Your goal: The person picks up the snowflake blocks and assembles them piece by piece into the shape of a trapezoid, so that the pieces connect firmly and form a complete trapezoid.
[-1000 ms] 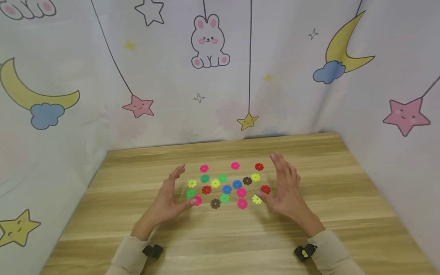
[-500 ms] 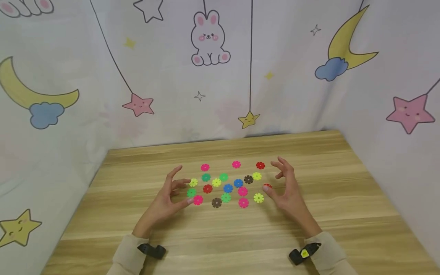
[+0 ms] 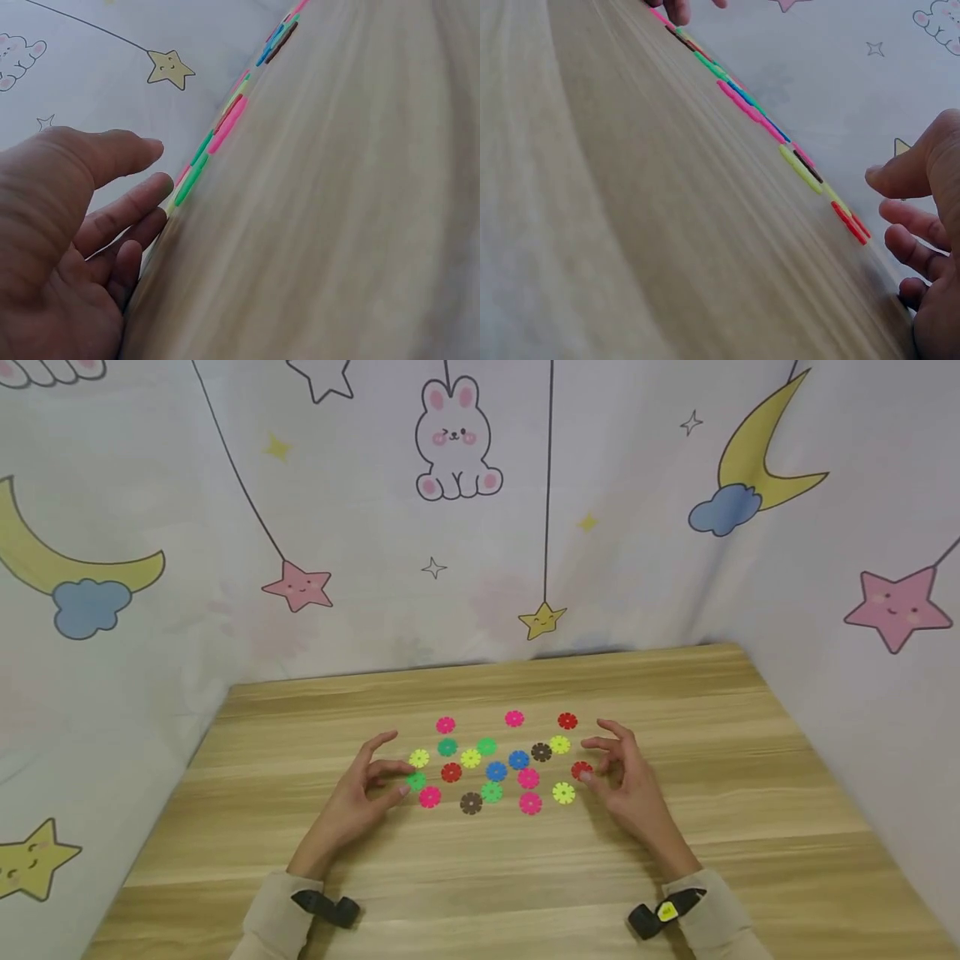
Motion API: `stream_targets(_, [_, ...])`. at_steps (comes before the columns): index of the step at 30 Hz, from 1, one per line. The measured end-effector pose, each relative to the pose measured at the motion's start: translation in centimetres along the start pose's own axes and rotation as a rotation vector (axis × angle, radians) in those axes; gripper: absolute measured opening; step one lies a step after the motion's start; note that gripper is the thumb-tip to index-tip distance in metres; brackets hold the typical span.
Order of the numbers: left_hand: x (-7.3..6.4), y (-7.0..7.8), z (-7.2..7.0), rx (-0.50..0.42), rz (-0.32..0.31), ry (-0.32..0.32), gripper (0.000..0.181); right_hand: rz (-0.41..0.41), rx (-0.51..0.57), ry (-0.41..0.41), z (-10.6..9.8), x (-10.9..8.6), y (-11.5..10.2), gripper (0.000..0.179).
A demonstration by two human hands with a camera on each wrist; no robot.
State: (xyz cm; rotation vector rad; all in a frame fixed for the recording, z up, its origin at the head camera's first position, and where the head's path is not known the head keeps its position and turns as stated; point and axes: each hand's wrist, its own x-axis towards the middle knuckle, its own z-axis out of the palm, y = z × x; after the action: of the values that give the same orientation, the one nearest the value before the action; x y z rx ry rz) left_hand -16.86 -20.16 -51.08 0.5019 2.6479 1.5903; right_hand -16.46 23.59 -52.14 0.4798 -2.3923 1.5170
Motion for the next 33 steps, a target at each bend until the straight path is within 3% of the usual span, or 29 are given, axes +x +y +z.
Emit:
stream_targets(10, [-0.3,-0.4,0.7,0.042,0.012,0.084,0.079,0.038,-0.054,-0.027,0.1,0.3,0.6,0.072])
stream_targets(17, [-0.2,-0.2,0.8,0.095,0.015,0.052,0.084,0.042,-0.149,-0.032,0.2,0.1,0.3,0.063])
stream_targets(24, [-0.1,0.1,1.3,0.094,0.027,0.061,0.087,0.009,-0.19,-0.037,0.3,-0.1,0.0,0.068])
stream_targets(33, [0.0,0.4,1.5,0.054,0.037,0.083,0.079,0.018,-0.146,-0.048,0.2,0.0,0.0,0.081])
